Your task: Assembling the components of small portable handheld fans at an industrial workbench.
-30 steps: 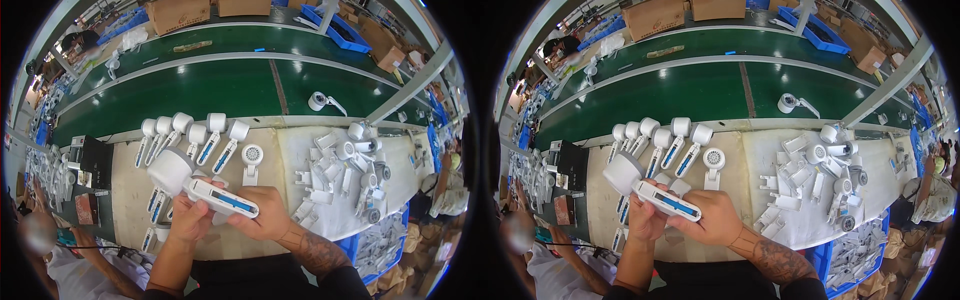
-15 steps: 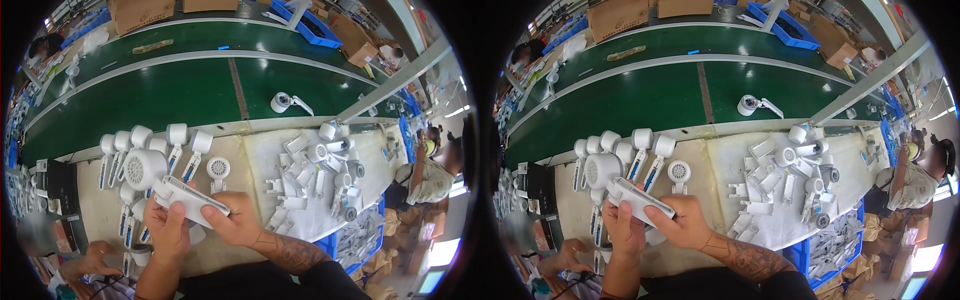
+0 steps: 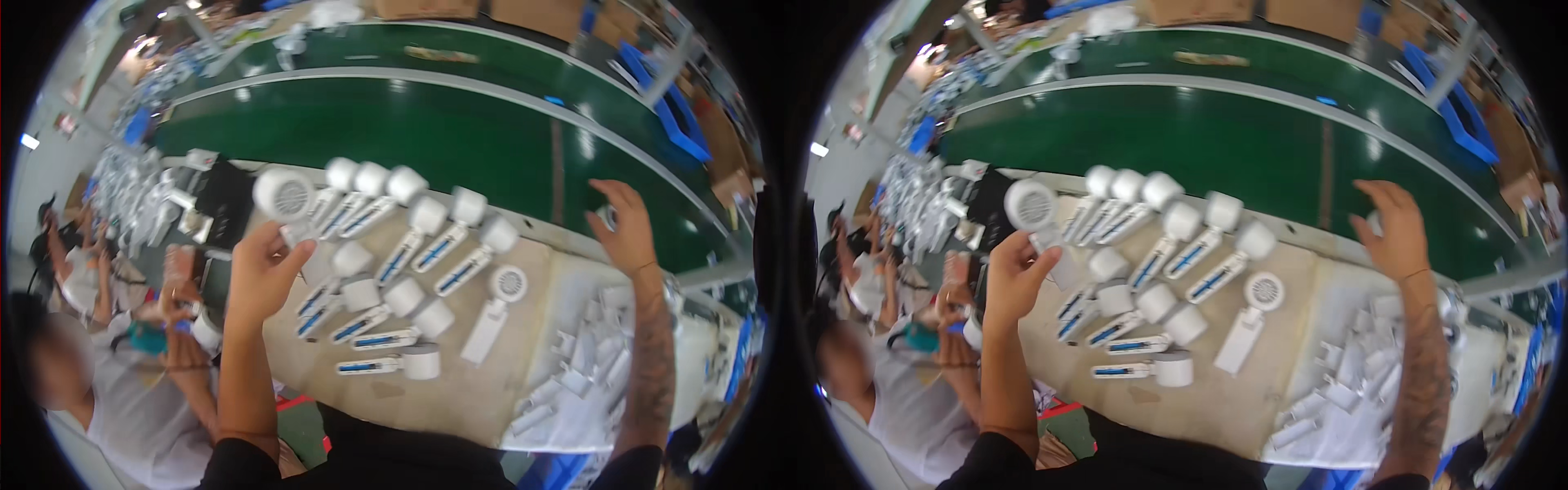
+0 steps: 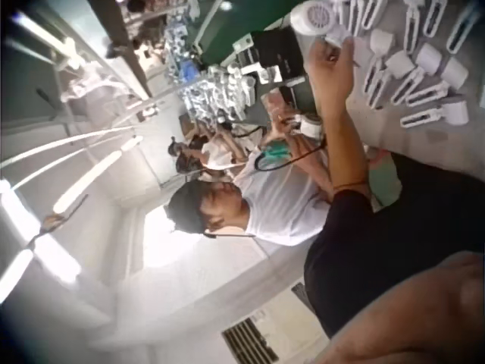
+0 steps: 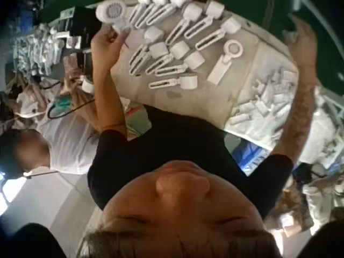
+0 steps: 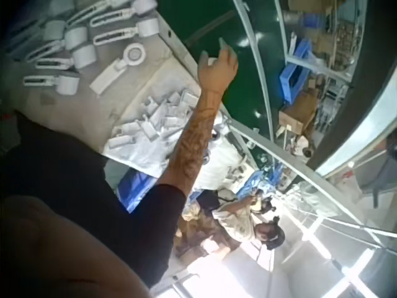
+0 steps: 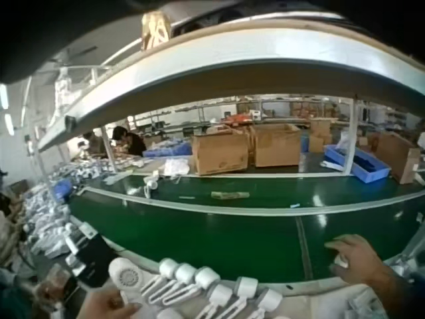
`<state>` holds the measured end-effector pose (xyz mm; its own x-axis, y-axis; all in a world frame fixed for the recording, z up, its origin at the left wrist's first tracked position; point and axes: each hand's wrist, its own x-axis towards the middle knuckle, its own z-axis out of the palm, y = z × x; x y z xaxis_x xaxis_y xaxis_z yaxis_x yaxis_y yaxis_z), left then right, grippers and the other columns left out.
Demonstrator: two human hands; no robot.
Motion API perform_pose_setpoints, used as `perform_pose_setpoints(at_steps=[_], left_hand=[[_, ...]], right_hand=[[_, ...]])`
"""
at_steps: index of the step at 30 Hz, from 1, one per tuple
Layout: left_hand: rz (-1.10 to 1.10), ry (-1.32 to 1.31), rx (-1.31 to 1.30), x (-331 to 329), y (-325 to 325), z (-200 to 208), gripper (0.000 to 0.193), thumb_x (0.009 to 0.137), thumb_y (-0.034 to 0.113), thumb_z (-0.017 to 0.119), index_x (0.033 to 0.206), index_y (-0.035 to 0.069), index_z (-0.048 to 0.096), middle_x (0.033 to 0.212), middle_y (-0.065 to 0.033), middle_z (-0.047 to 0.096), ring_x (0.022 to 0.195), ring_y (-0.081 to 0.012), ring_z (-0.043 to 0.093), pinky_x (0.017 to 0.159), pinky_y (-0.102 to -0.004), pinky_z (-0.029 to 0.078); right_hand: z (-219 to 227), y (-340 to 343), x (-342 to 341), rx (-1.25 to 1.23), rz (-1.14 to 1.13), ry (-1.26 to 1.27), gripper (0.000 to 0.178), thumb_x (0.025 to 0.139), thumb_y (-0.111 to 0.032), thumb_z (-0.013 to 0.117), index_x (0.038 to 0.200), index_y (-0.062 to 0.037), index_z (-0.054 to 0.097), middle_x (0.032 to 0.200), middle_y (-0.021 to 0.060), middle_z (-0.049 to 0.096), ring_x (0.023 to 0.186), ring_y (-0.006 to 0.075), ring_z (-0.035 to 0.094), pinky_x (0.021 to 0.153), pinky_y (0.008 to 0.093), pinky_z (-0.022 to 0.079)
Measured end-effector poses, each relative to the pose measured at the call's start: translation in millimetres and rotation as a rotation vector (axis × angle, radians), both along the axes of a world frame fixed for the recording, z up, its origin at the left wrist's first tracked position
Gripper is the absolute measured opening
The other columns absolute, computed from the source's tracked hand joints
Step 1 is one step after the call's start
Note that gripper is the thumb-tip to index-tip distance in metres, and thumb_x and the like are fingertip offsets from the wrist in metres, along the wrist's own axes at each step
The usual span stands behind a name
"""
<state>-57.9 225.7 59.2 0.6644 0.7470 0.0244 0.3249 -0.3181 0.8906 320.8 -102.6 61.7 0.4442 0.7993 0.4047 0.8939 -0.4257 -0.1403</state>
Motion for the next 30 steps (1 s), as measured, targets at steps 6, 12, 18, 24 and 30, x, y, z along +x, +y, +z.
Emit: perform_pose_setpoints(at_steps=[6, 12, 18, 24, 30], left_hand=[[0.122, 0.499, 0.452, -42.7, 55.0, -21.0, 0.04, 0.07, 0.023, 0.078, 0.102, 0.003, 0.07, 0.087, -0.0212, 0.071, 0.083, -0.0348, 0.07, 0.076, -0.041, 0.055], [0.15, 0.533, 0.426, -49.6, 56.3, -71.2, 0.043, 0.07, 0.023, 0.079, 0.105, 0.006, 0.062, 0.088, -0.0209, 0.071, 0.084, -0.0392, 0.068, 0.077, -0.0433, 0.054], [0.196, 0.451, 0.398, -58.5, 51.0, -73.8, 0.054, 0.072, 0.025, 0.08, 0.115, 0.009, 0.052, 0.097, -0.0207, 0.072, 0.09, -0.0387, 0.068, 0.08, -0.0417, 0.054], [0.318, 0.2, 0.568, -57.5, 33.3, -64.4, 0.051, 0.076, 0.025, 0.082, 0.116, 0.005, 0.057, 0.104, -0.0206, 0.071, 0.095, -0.0348, 0.069, 0.084, -0.0399, 0.053], [-0.199, -0.49, -0.19, -13.5, -69.3, -5.3, 0.029, 0.096, 0.018, 0.06, 0.116, -0.003, 0.061, 0.116, -0.0127, 0.067, 0.106, -0.0173, 0.062, 0.095, -0.0335, 0.045]], right_hand=[[-61.3, -54.4, 66.2, -0.207, -0.176, 0.295, 0.076, 0.063, 0.002, 0.076, 0.132, -0.0177, 0.051, 0.113, 0.0175, 0.06, 0.104, 0.0382, 0.061, 0.09, 0.0405, 0.051], [-44.0, -50.1, 32.7, 0.003, -0.343, 0.153, 0.059, 0.065, 0.001, 0.075, 0.117, -0.009, 0.048, 0.107, 0.0185, 0.06, 0.1, 0.0419, 0.06, 0.085, 0.0426, 0.051], [53.5, -42.4, -47.9, 0.31, -0.255, 0.388, 0.07, 0.071, 0.005, 0.064, 0.136, -0.0121, 0.045, 0.1, 0.0116, 0.058, 0.081, 0.0194, 0.059, 0.072, 0.0311, 0.051], [105.7, -39.6, -125.3, 0.43, -0.075, 0.68, 0.055, 0.075, -0.013, 0.066, 0.127, -0.0032, 0.05, 0.11, 0.0073, 0.056, 0.099, 0.0143, 0.053, 0.087, 0.0273, 0.045], [87.1, 0.5, -185.9, 0.597, 0.234, 1.33, 0.049, 0.082, -0.026, 0.073, 0.119, -0.0029, 0.051, 0.107, 0.0108, 0.064, 0.091, 0.0181, 0.065, 0.074, 0.0317, 0.056]])
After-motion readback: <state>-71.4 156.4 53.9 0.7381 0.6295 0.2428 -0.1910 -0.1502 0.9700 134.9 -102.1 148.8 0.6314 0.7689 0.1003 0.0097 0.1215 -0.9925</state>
